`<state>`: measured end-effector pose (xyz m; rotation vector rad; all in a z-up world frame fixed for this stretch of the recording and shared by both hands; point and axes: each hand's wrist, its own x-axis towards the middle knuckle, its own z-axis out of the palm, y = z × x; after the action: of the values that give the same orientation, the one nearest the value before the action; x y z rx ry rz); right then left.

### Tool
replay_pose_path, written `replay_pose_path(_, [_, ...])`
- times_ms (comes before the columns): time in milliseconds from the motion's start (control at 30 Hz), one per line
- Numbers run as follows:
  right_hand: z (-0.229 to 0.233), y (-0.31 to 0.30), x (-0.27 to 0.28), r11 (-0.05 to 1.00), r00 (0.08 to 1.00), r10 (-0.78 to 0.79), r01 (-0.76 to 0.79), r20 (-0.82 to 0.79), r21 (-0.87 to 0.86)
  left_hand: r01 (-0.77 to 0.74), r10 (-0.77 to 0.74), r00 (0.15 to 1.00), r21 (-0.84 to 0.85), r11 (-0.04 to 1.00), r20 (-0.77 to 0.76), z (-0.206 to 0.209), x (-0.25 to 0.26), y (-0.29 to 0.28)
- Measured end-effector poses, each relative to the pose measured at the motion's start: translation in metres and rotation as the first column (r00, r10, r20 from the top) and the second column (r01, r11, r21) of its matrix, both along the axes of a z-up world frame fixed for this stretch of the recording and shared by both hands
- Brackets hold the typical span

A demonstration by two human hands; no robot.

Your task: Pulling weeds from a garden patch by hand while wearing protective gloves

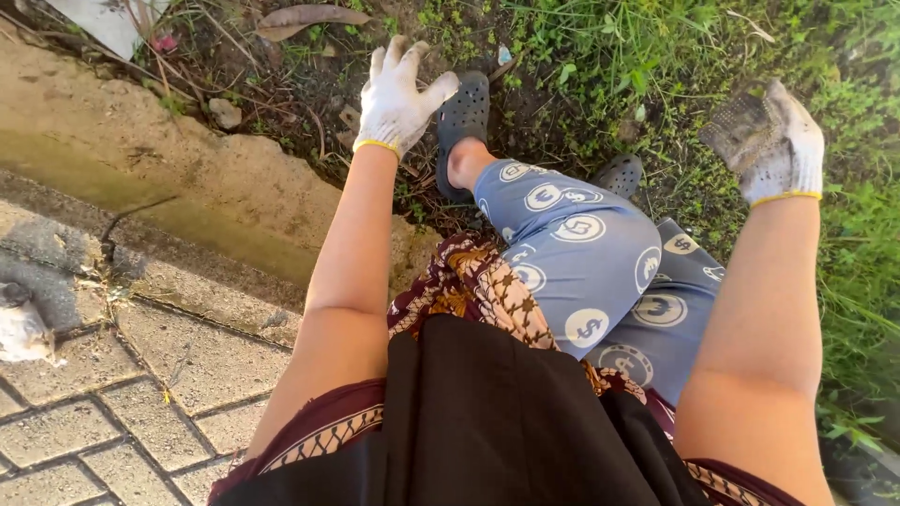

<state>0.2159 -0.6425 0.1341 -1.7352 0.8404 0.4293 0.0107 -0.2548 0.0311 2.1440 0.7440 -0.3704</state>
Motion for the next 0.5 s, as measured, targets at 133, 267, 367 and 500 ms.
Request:
replay_pose_path(133, [-0.038, -0.031, 0.028, 0.952, 0.969, 0.247, -0.238, 0.019, -0.191, -0.007, 0.007, 1.000, 0.006, 1.000, 0.013, -0.014, 0.011, 0.003])
replay_pose_path(267, [-0.061, -0.056, 0.057, 0.832, 0.892, 0.450, -0.435, -0.038, -0.345, 0.004, -0.009, 0.996, -0.049, 0.999, -0.088, 0.014, 0.035, -0.007])
replay_pose_path(367, [-0.078, -0.070, 0.075, 0.803, 0.862, 0.507, -0.465, 0.018, -0.374, 0.067, -0.069, 0.997, -0.057, 0.996, -0.031, -0.022, 0.047, -0.018])
replay_pose_path(500, [-0.082, -0.066, 0.087, 0.679, 0.792, 0.606, -0.565, -0.077, -0.469, 0.120, -0.127, 0.989, -0.087, 0.989, -0.072, -0.066, 0.067, -0.037])
